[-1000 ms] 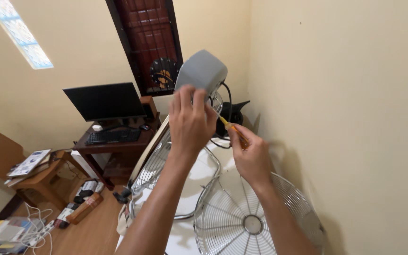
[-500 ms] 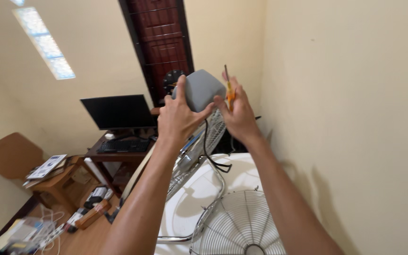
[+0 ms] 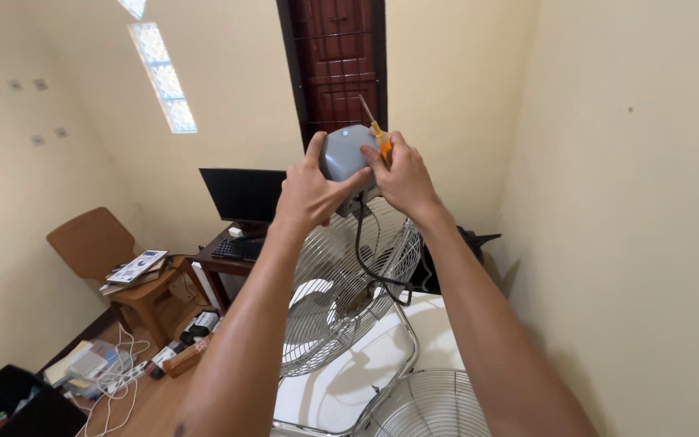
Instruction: The person disassembles an electric fan by removing the front grille, wiping the blades with a cloth, and using a screwdriver to loosen screws on the motor housing. The person then removes the rear grille and continues to adjust the motor housing.
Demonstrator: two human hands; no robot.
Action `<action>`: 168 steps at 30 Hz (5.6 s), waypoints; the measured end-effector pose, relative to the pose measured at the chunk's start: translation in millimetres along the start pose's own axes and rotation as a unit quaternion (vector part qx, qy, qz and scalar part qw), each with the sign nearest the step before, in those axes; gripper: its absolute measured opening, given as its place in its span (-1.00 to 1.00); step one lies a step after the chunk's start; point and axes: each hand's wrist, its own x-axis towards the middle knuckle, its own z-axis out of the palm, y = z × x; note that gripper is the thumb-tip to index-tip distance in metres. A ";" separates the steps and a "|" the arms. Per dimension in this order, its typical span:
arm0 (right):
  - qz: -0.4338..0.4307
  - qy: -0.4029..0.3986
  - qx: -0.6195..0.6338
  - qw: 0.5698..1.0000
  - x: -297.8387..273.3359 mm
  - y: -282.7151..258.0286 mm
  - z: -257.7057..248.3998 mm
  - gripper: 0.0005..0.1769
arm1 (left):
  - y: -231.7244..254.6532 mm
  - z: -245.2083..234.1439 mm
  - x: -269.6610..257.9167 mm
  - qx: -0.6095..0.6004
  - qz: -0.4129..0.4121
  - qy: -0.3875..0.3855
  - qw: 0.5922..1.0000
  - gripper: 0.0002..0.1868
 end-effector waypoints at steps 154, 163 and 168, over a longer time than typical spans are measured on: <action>-0.165 -0.007 -0.140 0.976 -57.5 -49.5 -33.9 -0.74 | -67.6 0.1 55.9 -0.089 0.158 0.022 0.983 -0.29; 0.105 -0.104 -0.063 0.987 -54.5 -48.2 -34.7 -0.62 | -71.7 -0.7 50.9 0.010 0.226 0.007 0.974 -0.16; -0.201 0.011 -0.043 0.979 -63.2 -36.5 -37.1 -0.60 | -69.5 1.0 49.4 0.065 0.213 -0.037 0.974 -0.09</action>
